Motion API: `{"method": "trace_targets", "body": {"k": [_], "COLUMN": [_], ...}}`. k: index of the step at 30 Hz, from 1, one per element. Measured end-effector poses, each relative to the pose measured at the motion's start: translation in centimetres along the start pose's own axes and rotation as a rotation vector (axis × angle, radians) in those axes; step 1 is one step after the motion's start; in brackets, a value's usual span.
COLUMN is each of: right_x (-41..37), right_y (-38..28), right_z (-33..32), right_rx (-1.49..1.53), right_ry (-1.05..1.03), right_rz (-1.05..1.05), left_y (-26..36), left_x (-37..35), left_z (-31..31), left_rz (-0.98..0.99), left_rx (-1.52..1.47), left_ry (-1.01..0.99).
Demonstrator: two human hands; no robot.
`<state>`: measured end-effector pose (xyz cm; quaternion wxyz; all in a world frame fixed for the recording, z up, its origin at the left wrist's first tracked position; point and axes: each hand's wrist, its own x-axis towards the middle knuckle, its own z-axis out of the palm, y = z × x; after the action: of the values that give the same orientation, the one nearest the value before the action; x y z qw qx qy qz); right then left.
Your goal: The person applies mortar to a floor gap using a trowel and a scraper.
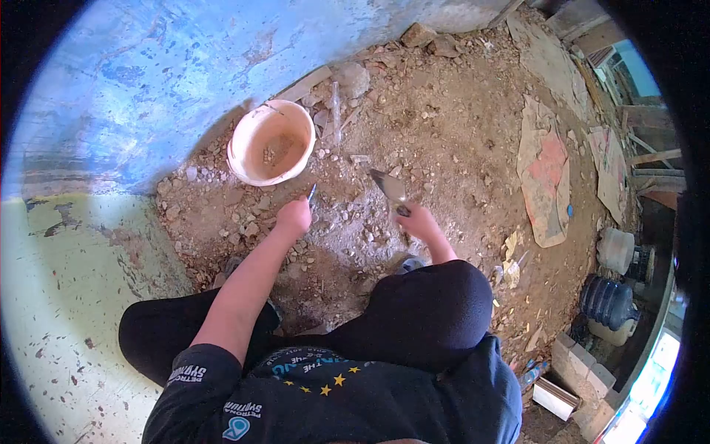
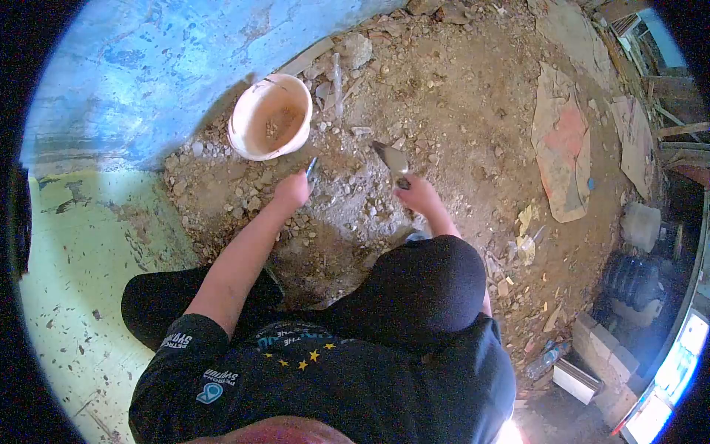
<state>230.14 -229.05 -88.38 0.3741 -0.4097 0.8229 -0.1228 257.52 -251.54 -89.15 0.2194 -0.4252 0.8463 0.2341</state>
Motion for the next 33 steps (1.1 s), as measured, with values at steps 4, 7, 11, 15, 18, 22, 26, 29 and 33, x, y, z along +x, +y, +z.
{"method": "trace_targets", "body": {"k": [4,7,11,15,18,22,26,29,33], "right_x": [-3.3,-2.7,5.8,16.2,20.7,19.6,20.3,17.9,11.2], "right_y": [2.5,3.2,2.5,-3.9,-5.0,-4.1,-1.2,0.2,-0.5], "right_z": [-4.9,-7.2,-7.3,-6.6,-3.8,-3.0,-1.3,0.0,-1.4], "right_rx": [0.361,0.476,0.682,0.644,0.691,0.834,0.841,0.289,-0.091], "right_ry": [-0.021,-0.016,-0.059,-0.006,0.075,0.091,0.091,0.278,0.159], "right_rz": [0.208,0.211,0.136,0.079,0.127,0.061,0.002,-0.105,-0.316], "left_y": [-0.9,-0.9,-1.6,-1.5,-1.2,0.6,0.8,-0.2,-3.3], "left_x": [0.5,0.5,0.8,0.6,1.0,0.0,0.5,-0.4,1.2], "left_z": [0.5,0.7,1.3,0.8,1.2,0.2,0.7,1.4,1.9], "left_rz": [0.040,0.074,0.076,0.039,0.031,0.032,0.090,0.014,0.055], "left_rx": [-0.001,0.005,-0.042,-0.058,-0.018,-0.007,0.060,0.006,-0.132], "left_ry": [-0.007,0.040,0.062,0.034,-0.010,-0.026,-0.011,0.020,0.097]}}
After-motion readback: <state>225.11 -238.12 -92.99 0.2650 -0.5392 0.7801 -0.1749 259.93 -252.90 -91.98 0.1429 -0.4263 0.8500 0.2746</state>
